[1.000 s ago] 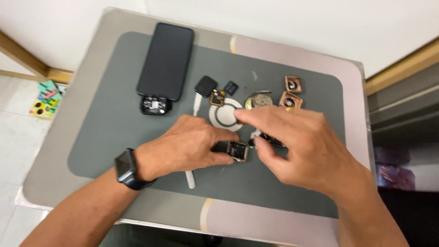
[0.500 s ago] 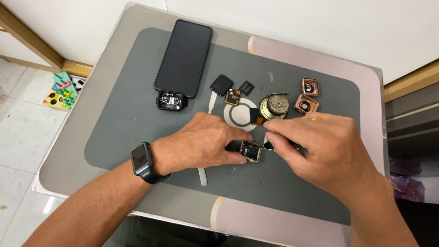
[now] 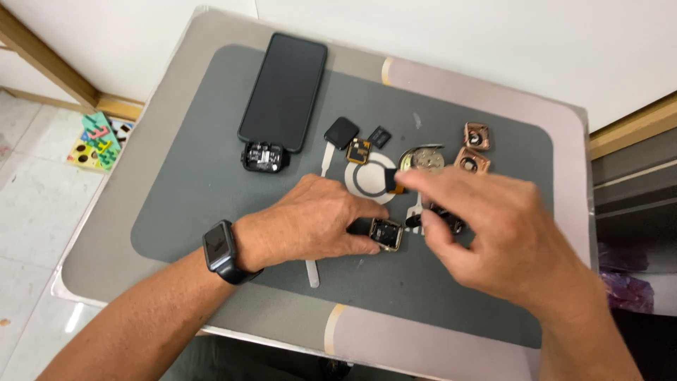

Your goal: Disassembling and reassembling internal components of a smartwatch using hands and a small screwdriver on a repair mat.

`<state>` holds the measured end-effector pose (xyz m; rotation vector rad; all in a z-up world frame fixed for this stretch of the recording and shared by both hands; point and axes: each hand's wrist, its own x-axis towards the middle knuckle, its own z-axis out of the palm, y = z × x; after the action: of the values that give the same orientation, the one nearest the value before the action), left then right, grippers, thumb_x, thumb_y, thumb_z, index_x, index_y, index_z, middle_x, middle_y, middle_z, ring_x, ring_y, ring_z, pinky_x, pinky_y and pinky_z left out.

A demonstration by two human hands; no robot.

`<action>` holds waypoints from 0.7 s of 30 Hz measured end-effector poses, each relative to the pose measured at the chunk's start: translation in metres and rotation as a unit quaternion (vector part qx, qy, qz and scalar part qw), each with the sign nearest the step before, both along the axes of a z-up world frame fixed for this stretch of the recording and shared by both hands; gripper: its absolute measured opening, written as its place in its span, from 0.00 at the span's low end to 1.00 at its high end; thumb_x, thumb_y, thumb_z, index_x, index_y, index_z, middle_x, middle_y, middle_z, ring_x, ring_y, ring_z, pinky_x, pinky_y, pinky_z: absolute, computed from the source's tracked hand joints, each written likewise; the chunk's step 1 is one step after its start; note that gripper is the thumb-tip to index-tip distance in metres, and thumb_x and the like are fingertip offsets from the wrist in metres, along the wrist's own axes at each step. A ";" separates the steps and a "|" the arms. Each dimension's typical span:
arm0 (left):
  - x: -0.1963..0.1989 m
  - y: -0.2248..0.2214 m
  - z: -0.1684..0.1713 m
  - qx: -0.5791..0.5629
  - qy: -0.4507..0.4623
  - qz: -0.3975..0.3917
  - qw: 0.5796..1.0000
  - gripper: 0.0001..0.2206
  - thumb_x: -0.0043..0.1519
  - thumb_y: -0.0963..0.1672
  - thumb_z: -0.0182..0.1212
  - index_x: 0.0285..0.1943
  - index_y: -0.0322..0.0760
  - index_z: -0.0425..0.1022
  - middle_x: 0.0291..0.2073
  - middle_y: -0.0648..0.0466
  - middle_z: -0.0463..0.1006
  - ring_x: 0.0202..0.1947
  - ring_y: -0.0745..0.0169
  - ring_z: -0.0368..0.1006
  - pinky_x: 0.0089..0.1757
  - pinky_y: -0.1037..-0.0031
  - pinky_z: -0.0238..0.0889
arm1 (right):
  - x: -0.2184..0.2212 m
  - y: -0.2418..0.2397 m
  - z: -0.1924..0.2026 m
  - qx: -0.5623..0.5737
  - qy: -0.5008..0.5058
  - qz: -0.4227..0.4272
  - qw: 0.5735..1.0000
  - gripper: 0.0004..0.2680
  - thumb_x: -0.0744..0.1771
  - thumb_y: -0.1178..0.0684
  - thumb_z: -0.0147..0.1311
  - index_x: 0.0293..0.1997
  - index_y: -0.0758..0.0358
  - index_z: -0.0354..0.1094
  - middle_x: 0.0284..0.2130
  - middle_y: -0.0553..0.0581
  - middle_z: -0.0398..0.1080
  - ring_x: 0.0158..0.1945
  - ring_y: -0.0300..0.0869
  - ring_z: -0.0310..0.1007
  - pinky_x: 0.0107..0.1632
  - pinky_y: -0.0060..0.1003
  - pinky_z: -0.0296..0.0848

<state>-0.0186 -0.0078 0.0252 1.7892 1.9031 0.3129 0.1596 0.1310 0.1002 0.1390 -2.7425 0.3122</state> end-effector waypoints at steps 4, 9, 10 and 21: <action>0.000 -0.001 0.000 0.007 -0.012 0.001 1.000 0.21 0.59 0.56 0.64 0.61 0.58 0.76 0.24 0.53 0.81 0.31 0.43 0.75 0.35 0.56 0.61 | 0.002 0.004 -0.012 0.033 0.042 -0.033 0.998 0.06 0.66 0.62 0.62 0.45 0.60 0.77 0.24 0.48 0.73 0.21 0.42 0.65 0.31 0.38 0.70; 0.001 -0.001 0.001 0.007 -0.012 0.004 1.000 0.18 0.59 0.55 0.65 0.57 0.59 0.78 0.19 0.53 0.78 0.25 0.47 0.73 0.34 0.60 0.61 | 0.005 -0.003 0.001 -0.056 -0.049 -0.024 0.997 0.19 0.63 0.66 0.54 0.61 0.60 0.69 0.49 0.53 0.79 0.40 0.40 0.80 0.44 0.37 0.74; 0.001 -0.003 0.000 0.006 -0.013 0.005 1.000 0.18 0.59 0.55 0.65 0.57 0.59 0.78 0.19 0.53 0.78 0.25 0.47 0.73 0.34 0.60 0.61 | 0.005 -0.003 -0.001 -0.057 -0.050 -0.023 0.997 0.19 0.63 0.66 0.54 0.61 0.60 0.69 0.49 0.53 0.79 0.40 0.40 0.80 0.44 0.37 0.74; -0.001 -0.001 0.001 0.019 -0.011 -0.007 1.000 0.16 0.59 0.55 0.64 0.55 0.59 0.77 0.28 0.56 0.81 0.34 0.47 0.77 0.33 0.56 0.62 | 0.002 -0.005 0.003 -0.090 -0.052 -0.018 0.994 0.16 0.64 0.64 0.57 0.59 0.62 0.71 0.47 0.53 0.80 0.46 0.39 0.82 0.51 0.34 0.79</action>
<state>-0.0192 -0.0085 0.0258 1.8145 1.8806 0.3646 0.1617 0.1261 0.1029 0.0252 -2.7988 0.5698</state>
